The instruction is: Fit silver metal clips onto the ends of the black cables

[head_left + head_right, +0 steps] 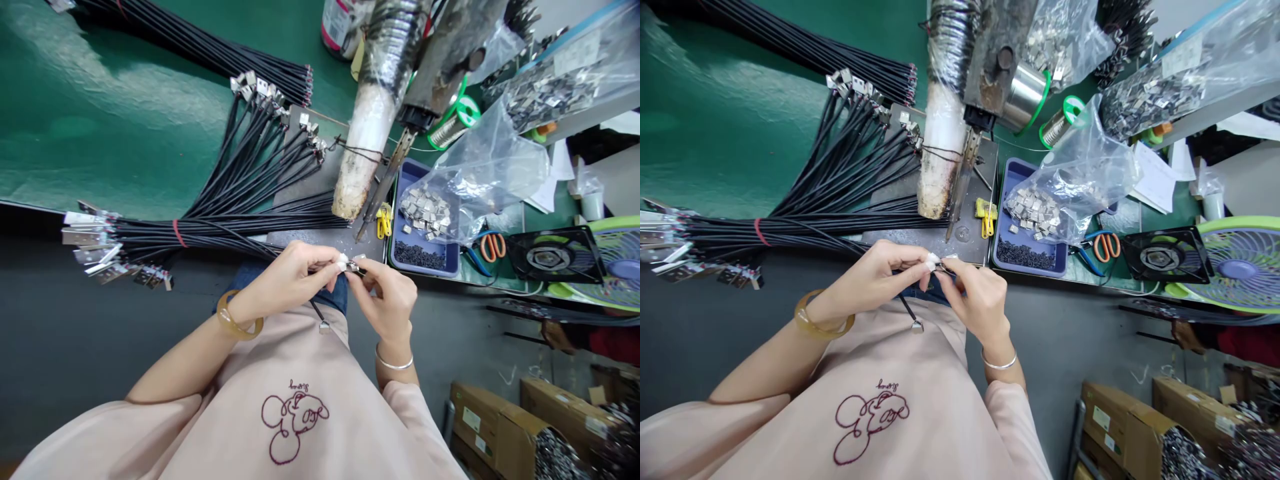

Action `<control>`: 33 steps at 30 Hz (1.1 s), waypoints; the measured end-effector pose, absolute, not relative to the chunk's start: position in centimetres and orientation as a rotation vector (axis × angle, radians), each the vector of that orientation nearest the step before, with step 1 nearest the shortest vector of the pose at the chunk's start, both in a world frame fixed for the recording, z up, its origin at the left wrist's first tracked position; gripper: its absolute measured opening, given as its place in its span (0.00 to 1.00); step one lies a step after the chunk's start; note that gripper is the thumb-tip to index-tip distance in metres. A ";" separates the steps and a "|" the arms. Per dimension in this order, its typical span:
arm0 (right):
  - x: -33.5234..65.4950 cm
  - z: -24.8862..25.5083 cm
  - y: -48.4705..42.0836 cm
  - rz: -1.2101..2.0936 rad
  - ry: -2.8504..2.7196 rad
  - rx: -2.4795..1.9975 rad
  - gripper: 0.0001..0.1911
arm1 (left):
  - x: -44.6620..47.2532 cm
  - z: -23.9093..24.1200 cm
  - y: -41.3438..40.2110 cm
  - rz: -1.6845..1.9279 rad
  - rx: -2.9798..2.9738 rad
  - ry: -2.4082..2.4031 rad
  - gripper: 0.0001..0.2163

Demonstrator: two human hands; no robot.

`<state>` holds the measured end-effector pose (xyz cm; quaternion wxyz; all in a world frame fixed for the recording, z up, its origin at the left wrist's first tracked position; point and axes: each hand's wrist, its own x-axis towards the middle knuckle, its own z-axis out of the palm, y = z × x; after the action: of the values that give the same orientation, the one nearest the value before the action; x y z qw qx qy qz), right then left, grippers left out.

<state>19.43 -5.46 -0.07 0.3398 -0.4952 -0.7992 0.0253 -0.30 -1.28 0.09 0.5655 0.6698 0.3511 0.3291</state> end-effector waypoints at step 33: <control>27.8 1.6 0.5 0.407 -1.874 -1.928 0.07 | 0.7 0.0 -0.2 0.807 1.627 0.904 0.13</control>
<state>27.84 0.53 1.64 0.2096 -0.6932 -0.6739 0.1463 0.73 -0.20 -0.05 0.5282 0.6811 0.3783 0.3377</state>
